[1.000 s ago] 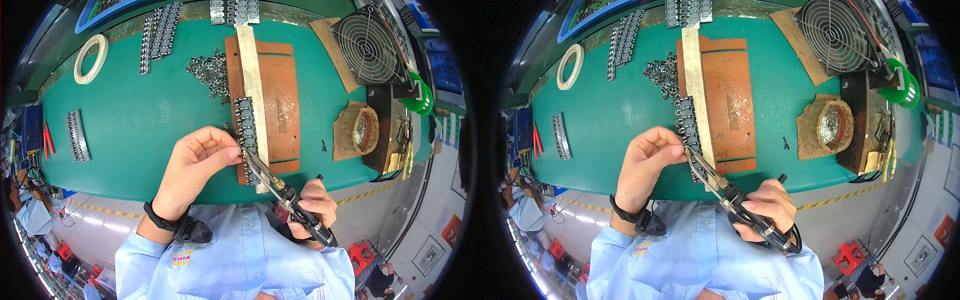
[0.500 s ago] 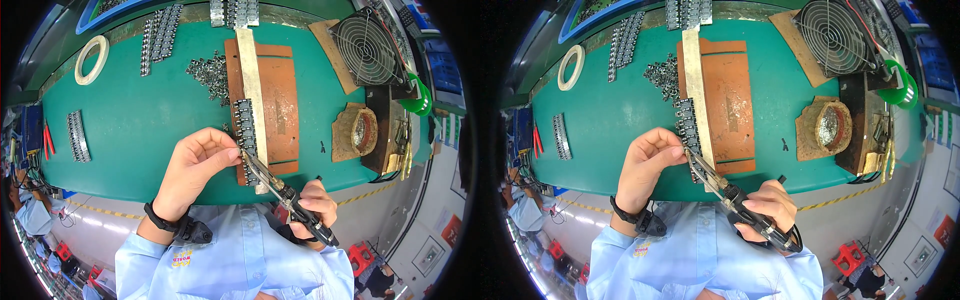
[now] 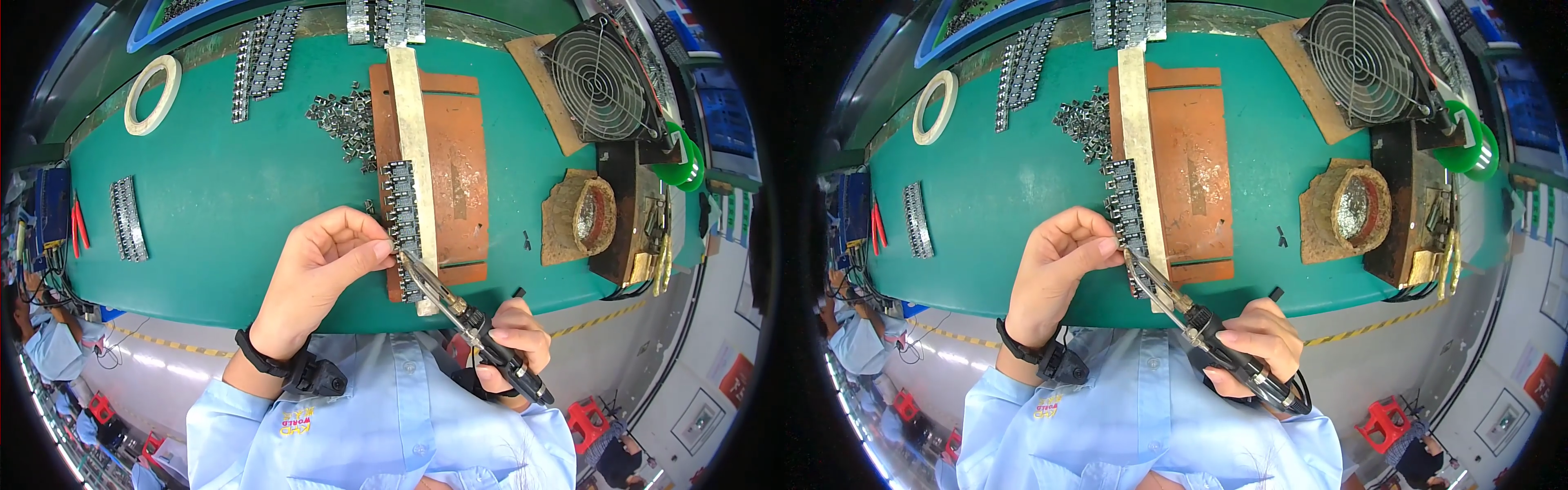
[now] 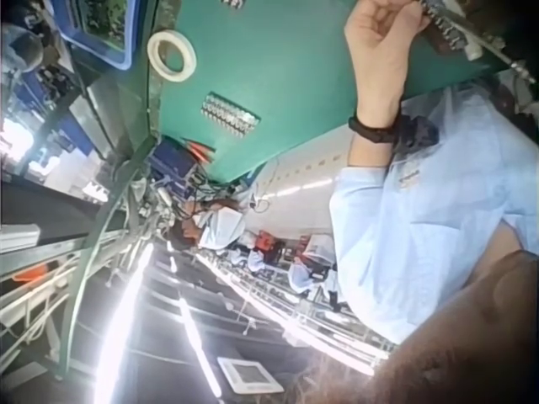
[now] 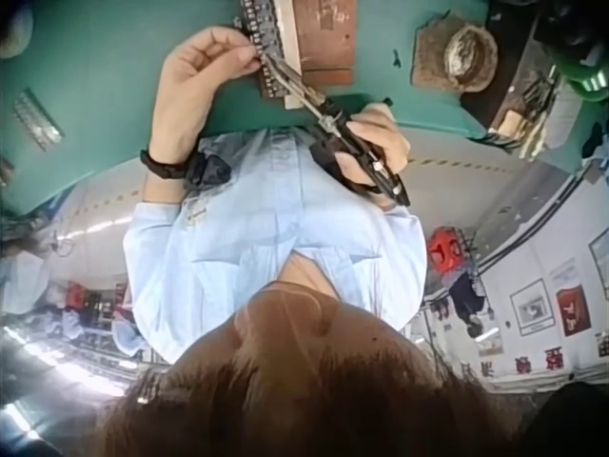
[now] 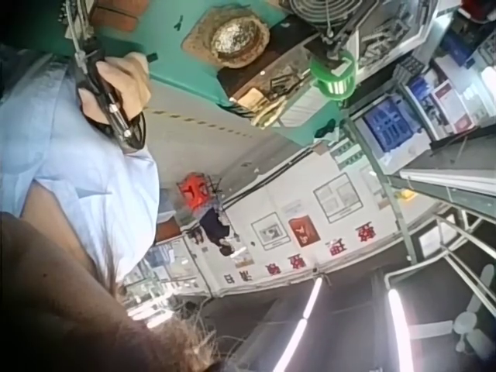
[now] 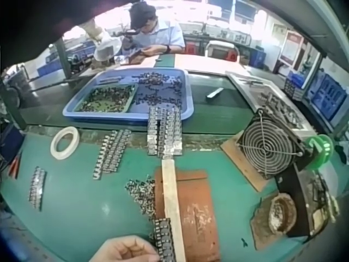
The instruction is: Soldering small electronic components onto a printed circuit board strip.
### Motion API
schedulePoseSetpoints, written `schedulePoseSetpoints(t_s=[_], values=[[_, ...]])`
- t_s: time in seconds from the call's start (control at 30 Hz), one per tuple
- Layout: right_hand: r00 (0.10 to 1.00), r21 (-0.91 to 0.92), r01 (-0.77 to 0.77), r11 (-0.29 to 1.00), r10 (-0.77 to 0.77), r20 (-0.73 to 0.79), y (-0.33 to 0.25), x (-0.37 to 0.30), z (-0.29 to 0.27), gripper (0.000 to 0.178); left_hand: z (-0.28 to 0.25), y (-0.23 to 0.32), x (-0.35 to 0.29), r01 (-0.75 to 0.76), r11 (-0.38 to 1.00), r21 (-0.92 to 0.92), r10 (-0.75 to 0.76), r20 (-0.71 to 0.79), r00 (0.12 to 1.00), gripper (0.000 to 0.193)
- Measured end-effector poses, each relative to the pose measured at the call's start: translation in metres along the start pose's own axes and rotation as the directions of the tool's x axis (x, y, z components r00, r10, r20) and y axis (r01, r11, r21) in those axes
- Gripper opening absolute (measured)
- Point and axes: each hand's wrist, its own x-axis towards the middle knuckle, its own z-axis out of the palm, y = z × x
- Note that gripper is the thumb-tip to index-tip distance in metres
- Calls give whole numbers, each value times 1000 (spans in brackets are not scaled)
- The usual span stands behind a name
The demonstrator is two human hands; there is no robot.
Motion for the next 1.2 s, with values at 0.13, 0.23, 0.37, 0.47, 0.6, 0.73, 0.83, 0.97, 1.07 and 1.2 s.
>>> schedulePoseSetpoints(t_s=[0.13,0.23,0.37,0.47,0.6,0.73,0.83,0.97,1.07,1.2], values=[[1000,-6,0,1000,0,29,-1,2,0,40,0,0,0,-2,1000,16,2,-13,1000,7],[999,-13,5,1000,-5,33,-1,2,0,40,-2,0,0,4,1000,1,-4,11,1000,9],[1000,-25,10,1000,-9,23,-1,2,0,40,-1,0,0,3,1000,5,-4,6,1000,9],[1000,-29,9,1000,-9,6,0,1,0,41,0,1,0,0,1000,15,0,3,1000,9],[998,-40,14,999,-12,58,2,-5,-1,45,-1,2,-1,3,1000,19,-3,5,1000,9],[942,98,-5,995,38,-334,10,-18,14,48,-1,1,-1,-4,1000,12,4,15,1000,9],[842,225,-209,952,292,-453,8,-11,18,48,-3,-2,-2,-15,1000,17,15,11,1000,9],[849,243,-168,955,265,-457,14,-11,14,46,-3,8,-6,-73,990,124,87,-110,990,8],[876,219,-165,961,246,-416,18,-17,13,45,-17,6,-13,-144,911,386,238,-208,949,7],[917,130,-146,981,183,-354,23,-23,10,43,-19,3,-13,-190,588,786,487,-157,859,8]])
